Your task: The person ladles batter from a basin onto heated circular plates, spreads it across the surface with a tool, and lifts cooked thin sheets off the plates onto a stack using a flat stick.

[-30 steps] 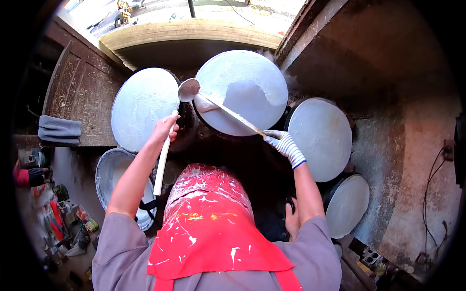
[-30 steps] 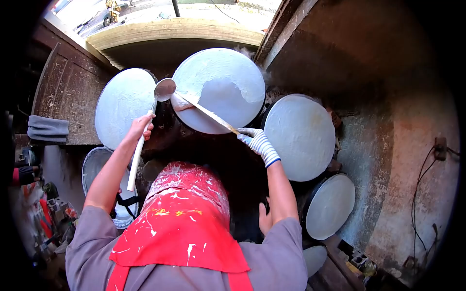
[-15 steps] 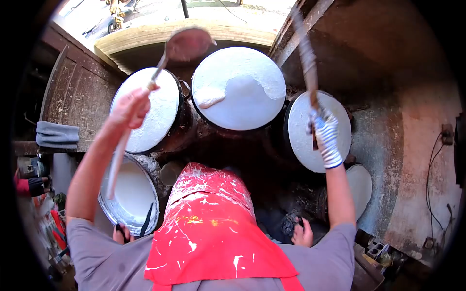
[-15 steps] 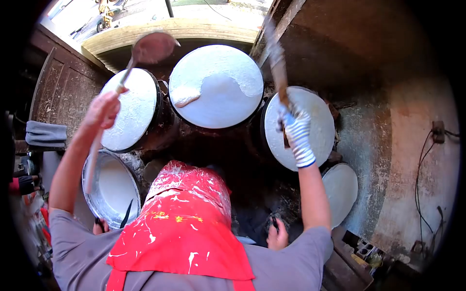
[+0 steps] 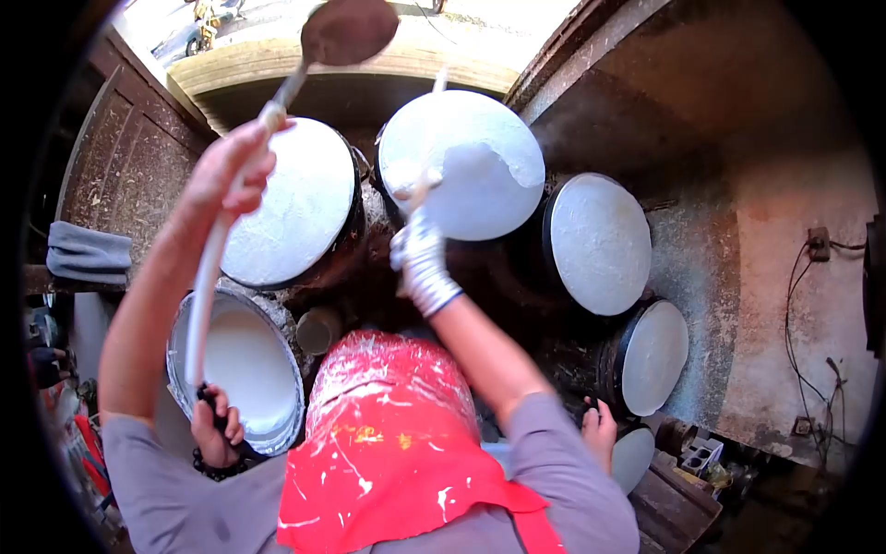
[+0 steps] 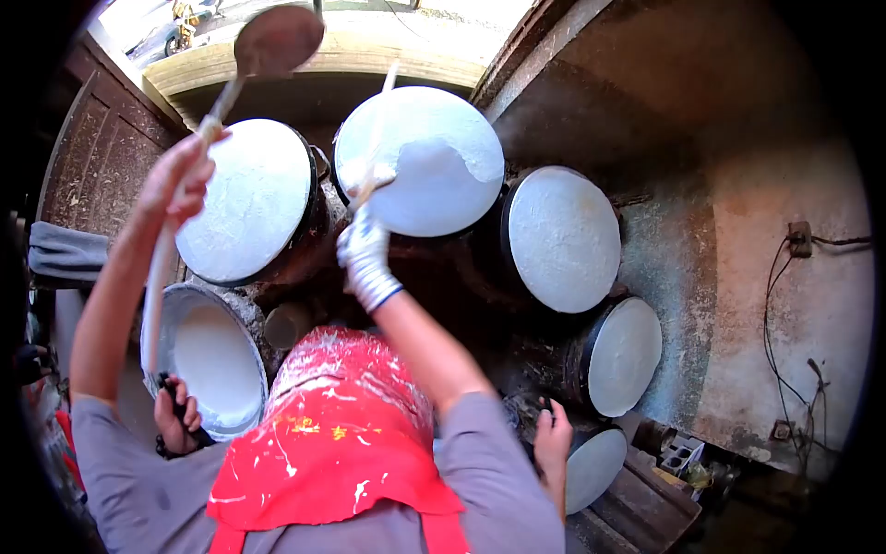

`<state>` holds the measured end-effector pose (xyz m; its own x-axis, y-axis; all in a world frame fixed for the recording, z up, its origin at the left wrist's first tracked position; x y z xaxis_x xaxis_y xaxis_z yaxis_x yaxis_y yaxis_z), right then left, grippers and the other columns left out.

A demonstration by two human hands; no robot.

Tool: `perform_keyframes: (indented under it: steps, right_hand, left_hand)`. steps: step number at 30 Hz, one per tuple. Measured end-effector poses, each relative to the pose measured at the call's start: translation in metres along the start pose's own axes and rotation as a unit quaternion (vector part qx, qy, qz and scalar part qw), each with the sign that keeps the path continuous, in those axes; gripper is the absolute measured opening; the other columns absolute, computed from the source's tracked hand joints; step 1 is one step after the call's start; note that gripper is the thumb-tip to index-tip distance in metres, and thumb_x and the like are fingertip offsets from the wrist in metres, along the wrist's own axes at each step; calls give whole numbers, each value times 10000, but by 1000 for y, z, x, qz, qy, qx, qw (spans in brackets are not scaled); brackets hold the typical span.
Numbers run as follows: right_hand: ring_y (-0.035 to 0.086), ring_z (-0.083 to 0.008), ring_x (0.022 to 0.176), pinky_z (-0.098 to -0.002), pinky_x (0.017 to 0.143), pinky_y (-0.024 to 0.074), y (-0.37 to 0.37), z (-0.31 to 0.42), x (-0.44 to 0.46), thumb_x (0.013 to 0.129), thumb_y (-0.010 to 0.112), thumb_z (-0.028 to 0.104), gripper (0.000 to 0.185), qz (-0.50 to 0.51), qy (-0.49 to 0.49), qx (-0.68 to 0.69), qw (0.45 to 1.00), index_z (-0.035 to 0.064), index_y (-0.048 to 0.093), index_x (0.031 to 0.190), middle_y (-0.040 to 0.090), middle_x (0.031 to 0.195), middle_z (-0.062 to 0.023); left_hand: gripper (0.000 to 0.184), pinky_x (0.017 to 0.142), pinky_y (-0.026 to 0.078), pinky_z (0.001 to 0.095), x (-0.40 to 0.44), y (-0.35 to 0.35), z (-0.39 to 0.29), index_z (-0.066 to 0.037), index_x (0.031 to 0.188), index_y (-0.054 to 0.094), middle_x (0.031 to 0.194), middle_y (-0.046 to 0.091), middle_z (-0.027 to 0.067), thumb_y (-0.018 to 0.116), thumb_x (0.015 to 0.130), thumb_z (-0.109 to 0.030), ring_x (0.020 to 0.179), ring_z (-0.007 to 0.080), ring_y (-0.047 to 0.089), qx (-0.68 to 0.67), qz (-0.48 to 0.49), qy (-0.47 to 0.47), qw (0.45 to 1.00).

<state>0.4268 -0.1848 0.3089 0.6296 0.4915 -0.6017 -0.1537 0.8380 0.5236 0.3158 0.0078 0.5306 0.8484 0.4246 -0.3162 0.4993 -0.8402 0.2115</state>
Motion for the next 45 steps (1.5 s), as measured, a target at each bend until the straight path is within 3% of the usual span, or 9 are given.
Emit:
perform_keyframes:
  steps: [3, 8, 14, 17, 19, 25, 29, 35, 45]
  right_hand:
    - [322, -82, 323, -243, 291, 260, 1, -94, 12, 917, 383, 464, 408, -22, 10, -100, 995, 116, 528, 1071, 387, 470, 25]
    - [300, -72, 311, -234, 293, 247, -17, -133, 38, 925, 372, 445, 414, -36, -17, -96, 995, 74, 528, 1018, 393, 474, 25]
    - [298, -76, 323, -229, 301, 245, -44, -131, -14, 921, 377, 454, 424, -93, -7, -65, 994, 57, 521, 968, 385, 485, 30]
    - [481, -106, 612, -252, 552, 386, -49, -86, -64, 859, 494, 296, 335, 67, 35, -175, 982, 18, 560, 1033, 553, 732, -58]
    - [586, -138, 850, -267, 765, 463, -57, 12, -154, 798, 602, 143, 307, 312, 19, -497, 809, -19, 602, 1058, 650, 931, -124]
    - [569, -118, 845, -248, 758, 458, -66, 13, -158, 822, 567, 121, 292, 199, -8, -502, 842, -43, 580, 1064, 643, 919, -103]
    - [349, -71, 357, -219, 332, 285, -48, -83, -62, 938, 404, 364, 370, -92, -92, -65, 989, 24, 547, 971, 424, 502, 21]
    - [311, -85, 307, -239, 291, 242, -50, -125, -21, 920, 384, 452, 423, -105, 26, -119, 987, 59, 519, 839, 401, 468, 7]
    - [375, -98, 336, -232, 307, 300, -160, -66, -72, 895, 433, 473, 466, -115, 47, -130, 984, 19, 533, 878, 430, 490, -12]
  left_hand:
    - [514, 283, 238, 113, -15, 7, 40, 15, 1238, 364, 572, 363, -52, 441, 907, -371, 337, -8, 269, -64, 15, -41, 997]
    - [202, 357, 324, 209, -169, -9, 265, -47, 1053, 415, 598, 386, -12, 431, 926, -204, 438, 75, 401, -137, -52, -98, 984]
    - [294, 337, 282, 176, -49, -19, 101, -33, 1120, 412, 588, 382, -21, 427, 924, -252, 389, 42, 343, -109, -3, -60, 992]
    - [341, 327, 261, 160, -16, -18, 71, -26, 1153, 411, 583, 380, -25, 425, 923, -277, 364, 26, 314, -110, 14, -51, 993]
    - [371, 321, 247, 150, -9, -17, 74, -22, 1176, 410, 579, 379, -28, 424, 922, -293, 348, 15, 295, -118, 23, -63, 991]
    - [418, 311, 238, 140, 5, -17, 105, -14, 1197, 413, 577, 380, -28, 437, 913, -319, 330, 9, 283, -148, 33, -99, 983]
    - [341, 421, 311, 167, -14, -7, 128, -14, 1166, 412, 665, 419, -5, 433, 912, -242, 460, 31, 360, -122, 68, -116, 983]
    - [237, 587, 421, 208, -153, 39, 242, -15, 1119, 411, 797, 477, 30, 427, 910, -127, 656, 64, 475, 96, 207, -86, 970]
    - [370, 340, 290, 177, -28, 28, 147, -44, 1204, 390, 598, 384, -18, 427, 924, -283, 371, 31, 328, -177, 31, -107, 978]
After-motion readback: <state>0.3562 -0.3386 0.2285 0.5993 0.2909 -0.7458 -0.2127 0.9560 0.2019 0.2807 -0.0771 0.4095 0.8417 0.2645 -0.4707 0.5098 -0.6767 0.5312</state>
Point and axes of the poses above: each hand's wrist, its own x-axis towards the middle knuckle, its own y-axis out of the palm, z = x × y, the point moved 7 cm from there along x, towards the middle knuckle
